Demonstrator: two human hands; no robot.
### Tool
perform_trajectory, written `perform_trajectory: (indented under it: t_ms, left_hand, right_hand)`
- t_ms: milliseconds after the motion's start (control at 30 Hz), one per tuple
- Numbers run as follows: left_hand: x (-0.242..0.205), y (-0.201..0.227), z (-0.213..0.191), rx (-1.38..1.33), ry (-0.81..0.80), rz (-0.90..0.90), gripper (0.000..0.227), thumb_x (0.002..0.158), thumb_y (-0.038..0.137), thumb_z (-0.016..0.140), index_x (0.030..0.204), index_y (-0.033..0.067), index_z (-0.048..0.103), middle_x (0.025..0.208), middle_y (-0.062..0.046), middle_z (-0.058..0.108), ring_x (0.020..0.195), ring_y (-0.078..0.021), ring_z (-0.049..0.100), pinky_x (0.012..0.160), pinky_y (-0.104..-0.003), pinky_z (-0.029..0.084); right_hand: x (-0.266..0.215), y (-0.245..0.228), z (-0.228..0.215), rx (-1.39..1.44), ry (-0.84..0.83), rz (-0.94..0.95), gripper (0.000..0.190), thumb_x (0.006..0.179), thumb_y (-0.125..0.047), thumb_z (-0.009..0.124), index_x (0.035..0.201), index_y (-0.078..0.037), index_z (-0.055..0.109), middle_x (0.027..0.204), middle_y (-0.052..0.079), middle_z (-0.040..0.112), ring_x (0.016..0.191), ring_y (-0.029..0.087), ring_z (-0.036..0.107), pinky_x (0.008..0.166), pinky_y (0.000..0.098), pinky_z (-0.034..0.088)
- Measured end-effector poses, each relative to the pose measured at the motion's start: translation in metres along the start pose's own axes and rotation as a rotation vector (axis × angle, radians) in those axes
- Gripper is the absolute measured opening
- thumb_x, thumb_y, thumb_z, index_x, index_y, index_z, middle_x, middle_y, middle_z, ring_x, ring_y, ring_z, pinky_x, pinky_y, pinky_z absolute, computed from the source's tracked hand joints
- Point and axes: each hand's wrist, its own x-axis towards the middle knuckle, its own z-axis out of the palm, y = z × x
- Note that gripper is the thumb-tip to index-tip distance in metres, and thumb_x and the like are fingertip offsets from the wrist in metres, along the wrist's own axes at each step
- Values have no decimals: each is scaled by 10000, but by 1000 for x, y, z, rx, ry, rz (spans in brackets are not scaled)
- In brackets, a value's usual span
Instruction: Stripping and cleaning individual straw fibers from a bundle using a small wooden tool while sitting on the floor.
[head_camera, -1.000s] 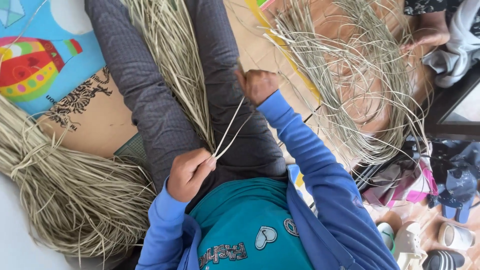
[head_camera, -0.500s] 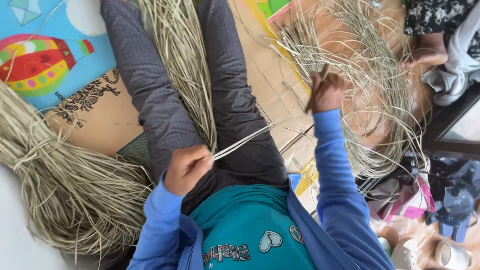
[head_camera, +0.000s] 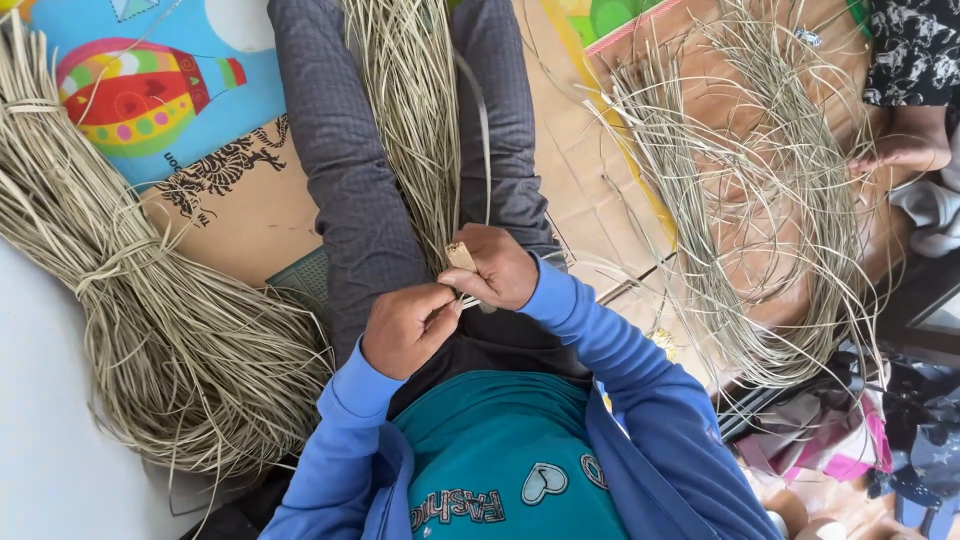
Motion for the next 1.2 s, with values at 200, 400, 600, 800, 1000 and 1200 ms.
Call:
perform_trajectory:
  t_ms: [200,400,600,800,1000,1200]
  left_hand:
    - [5,-10,22,208,34,94,433,950,106,590,572,142,382,440,-41,295,379,-237,444,374,-281,337]
    - [-6,-6,7,32,-86,105,445,985,148,572,584,174,380,464,-4,291,394,-196,439,405,-260,376]
    - [-19,-10,-22,-288,-131,100,438,951,81,597,553,138,423,475,-1,296,369,-205,344,373,-289,327]
    - [-44,-4,-59,-533,-51,5,191,700,-29,515,582,83,415,511,-2,386,481,-132,293,488,-296,269]
    - [-35,-25,-58,-202,-112,-106,116,790,-4,593,694,24,533,598,-38,470,515,-179,368,537,-307,316]
    - [8,-31,-3,-209,-73,-41,297,939,47,589,654,58,505,511,-36,380,446,-136,305,449,-290,303]
  right_hand:
    - [-4,-8,-22,-574,-83,39,521,1081,-322,572,609,-106,525,576,30,487,541,217,523,545,366,463]
    - [-79,73,-72,-1172,99,364,564,1048,-442,617,577,-142,540,496,57,547,461,238,595,479,372,497]
    - [-161,115,-128,-1593,166,574,586,1021,-500,621,532,-183,556,449,22,538,430,212,607,443,340,469]
    - [-240,104,-248,-1545,689,1432,601,1029,-600,524,634,-168,661,556,-37,602,430,128,507,436,280,435]
    - [-283,3,-317,-2149,523,1134,404,1124,-424,542,756,-287,637,650,-59,654,547,151,552,505,378,416]
    - [-130,-32,-180,-1028,912,729,538,1143,-390,324,856,-130,697,914,78,638,546,264,583,600,282,511]
